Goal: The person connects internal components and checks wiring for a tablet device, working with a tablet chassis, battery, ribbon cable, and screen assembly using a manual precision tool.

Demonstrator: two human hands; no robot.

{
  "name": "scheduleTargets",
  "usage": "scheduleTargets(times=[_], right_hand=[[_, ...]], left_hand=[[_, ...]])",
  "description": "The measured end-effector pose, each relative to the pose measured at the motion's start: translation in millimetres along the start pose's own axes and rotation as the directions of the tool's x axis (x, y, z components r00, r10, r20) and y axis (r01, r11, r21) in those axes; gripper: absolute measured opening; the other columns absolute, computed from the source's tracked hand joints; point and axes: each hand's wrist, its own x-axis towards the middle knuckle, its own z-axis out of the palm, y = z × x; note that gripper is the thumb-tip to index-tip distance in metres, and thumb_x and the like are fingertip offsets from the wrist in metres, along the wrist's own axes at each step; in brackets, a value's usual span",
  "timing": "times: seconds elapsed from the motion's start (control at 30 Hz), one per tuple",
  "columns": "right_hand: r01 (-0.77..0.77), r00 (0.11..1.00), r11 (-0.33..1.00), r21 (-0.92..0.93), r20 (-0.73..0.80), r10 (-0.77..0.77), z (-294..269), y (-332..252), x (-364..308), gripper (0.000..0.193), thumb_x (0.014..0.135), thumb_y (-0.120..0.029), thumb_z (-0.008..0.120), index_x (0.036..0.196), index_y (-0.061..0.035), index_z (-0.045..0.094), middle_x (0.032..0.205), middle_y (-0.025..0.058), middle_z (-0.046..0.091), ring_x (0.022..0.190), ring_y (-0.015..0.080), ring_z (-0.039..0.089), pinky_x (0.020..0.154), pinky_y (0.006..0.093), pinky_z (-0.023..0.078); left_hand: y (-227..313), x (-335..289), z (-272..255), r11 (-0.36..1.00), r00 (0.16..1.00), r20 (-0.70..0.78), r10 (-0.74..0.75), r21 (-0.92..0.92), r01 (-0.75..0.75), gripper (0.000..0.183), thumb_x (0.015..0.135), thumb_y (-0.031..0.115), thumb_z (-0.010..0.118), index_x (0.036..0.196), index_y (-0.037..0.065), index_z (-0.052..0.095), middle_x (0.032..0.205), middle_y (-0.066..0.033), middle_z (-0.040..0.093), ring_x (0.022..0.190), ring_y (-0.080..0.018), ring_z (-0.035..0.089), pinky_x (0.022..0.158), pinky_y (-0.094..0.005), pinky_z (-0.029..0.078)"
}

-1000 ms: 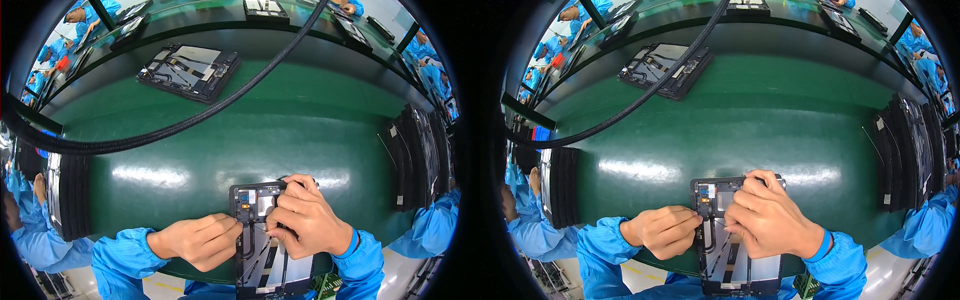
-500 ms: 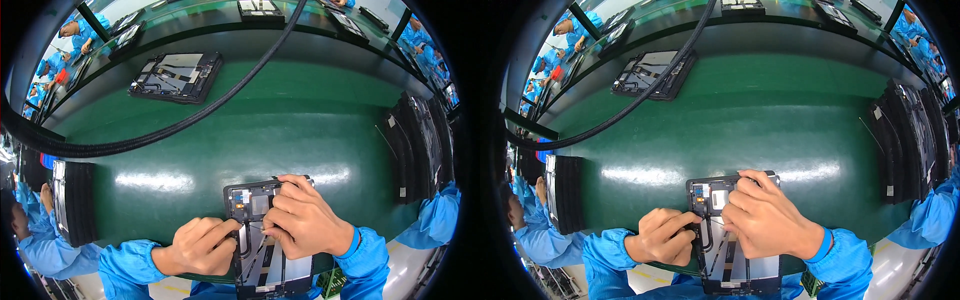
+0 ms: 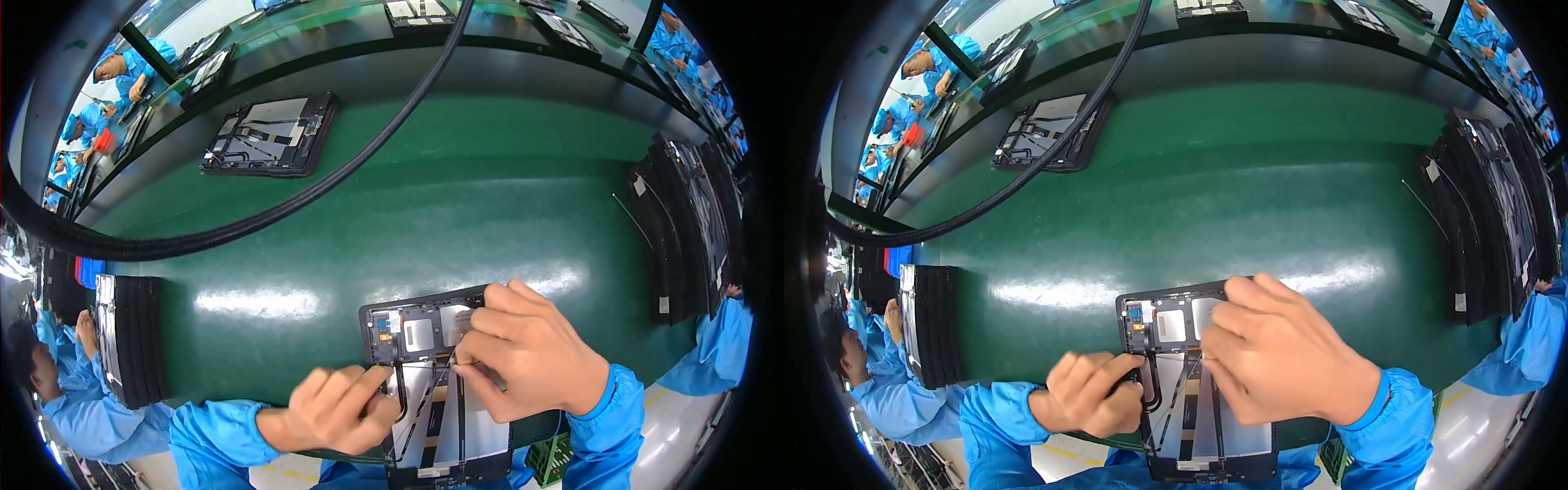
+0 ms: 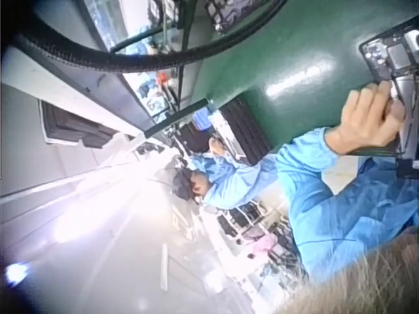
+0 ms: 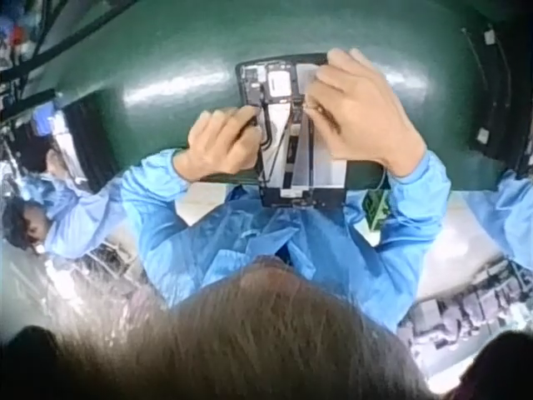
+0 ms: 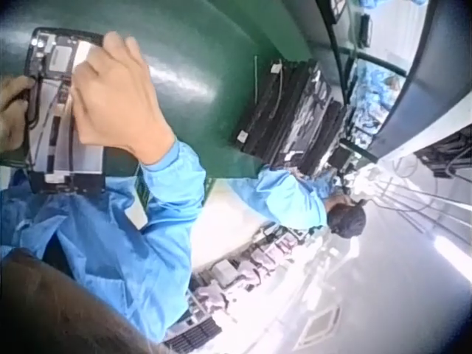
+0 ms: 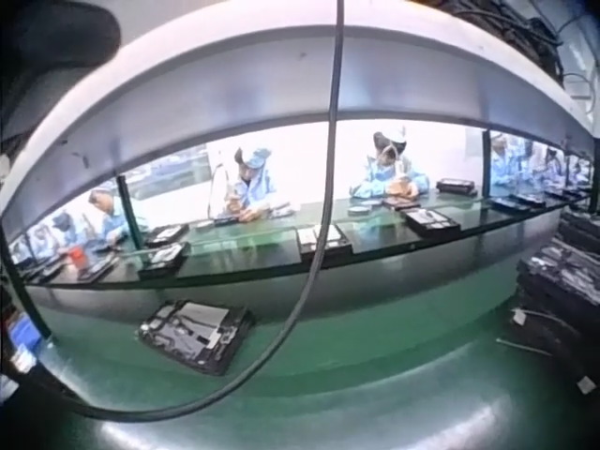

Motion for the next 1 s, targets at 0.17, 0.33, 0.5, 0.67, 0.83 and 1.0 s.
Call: scheduleTargets(times=[0.17, 0.33, 0.5, 0.67, 0.83, 1.0], right_hand=[[-0.114, 0.993, 0.993, 0.038, 0.001, 0.114, -10, 10, -8, 0.011, 0.074, -0.008, 0.079, 0.075, -0.0072, 0.068, 0.072, 0.0056, 0.060, 0.078, 0.0279, 0.059, 0.056, 0.0423, 0.048], [-0.167, 0.986, 0.982, 0.091, 0.035, 0.165, -14, 19, -13, 0.007, 0.074, -0.008, 0.076, 0.071, -0.0062, 0.070, 0.072, 0.0072, 0.066, 0.078, 0.0300, 0.062, 0.058, 0.0449, 0.049], [-0.163, 0.986, 0.957, 0.238, 0.020, 0.163, -12, 36, -22, 0.012, 0.077, -0.010, 0.082, 0.074, -0.0070, 0.072, 0.065, 0.0064, 0.062, 0.071, 0.0296, 0.061, 0.061, 0.0460, 0.047], [-0.221, 0.974, 0.920, 0.325, 0.125, 0.189, -17, 53, -26, 0.014, 0.078, -0.011, 0.083, 0.073, -0.0058, 0.071, 0.060, 0.0065, 0.057, 0.065, 0.0287, 0.061, 0.061, 0.0441, 0.047], [-0.335, 0.934, 0.869, 0.365, 0.247, 0.256, -25, 58, -30, 0.015, 0.078, -0.010, 0.084, 0.073, -0.0047, 0.071, 0.058, 0.0073, 0.055, 0.060, 0.0276, 0.060, 0.059, 0.0426, 0.046], [-0.332, 0.934, 0.880, 0.340, 0.250, 0.256, -30, 59, -34, 0.008, 0.076, -0.008, 0.076, 0.075, -0.0005, 0.076, 0.064, 0.0144, 0.069, 0.061, 0.0340, 0.070, 0.060, 0.0432, 0.053]], left_hand=[[-41, 17, 12, 0.914, 0.914, -0.088, 0.396, -0.052, -0.401, 0.022, 0.091, 0.017, 0.077, 0.112, 0.014, 0.075, 0.100, -0.0057, 0.083, 0.088, -0.0203, 0.073, 0.078, -0.0334, 0.057], [-34, 33, 18, 0.908, 0.928, -0.055, 0.370, -0.189, -0.373, 0.028, 0.094, 0.015, 0.076, 0.121, 0.018, 0.076, 0.107, -0.0070, 0.084, 0.095, -0.0197, 0.075, 0.094, -0.0353, 0.060], [-14, 45, 16, 0.856, 0.945, 0.055, 0.322, -0.442, -0.267, 0.051, 0.096, 0.017, 0.063, 0.145, 0.014, 0.075, 0.112, -0.0077, 0.081, 0.102, -0.0246, 0.076, 0.100, -0.0417, 0.060], [16, 67, 11, 0.669, 0.914, 0.225, 0.338, -0.740, -0.065, 0.052, 0.100, 0.024, 0.062, 0.147, 0.006, 0.073, 0.147, -0.0180, 0.072, 0.118, -0.0306, 0.074, 0.100, -0.0438, 0.056], [36, 68, 18, 0.681, 0.944, 0.241, 0.227, -0.731, 0.023, 0.052, 0.089, 0.016, 0.072, 0.140, 0.005, 0.076, 0.132, -0.0133, 0.077, 0.099, -0.0258, 0.072, 0.087, -0.0399, 0.056], [40, 64, 27, 0.925, 0.961, 0.074, 0.266, -0.299, -0.234, 0.044, 0.080, 0.016, 0.072, 0.122, 0.007, 0.081, 0.107, -0.0058, 0.076, 0.088, -0.0207, 0.070, 0.082, -0.0346, 0.056]])
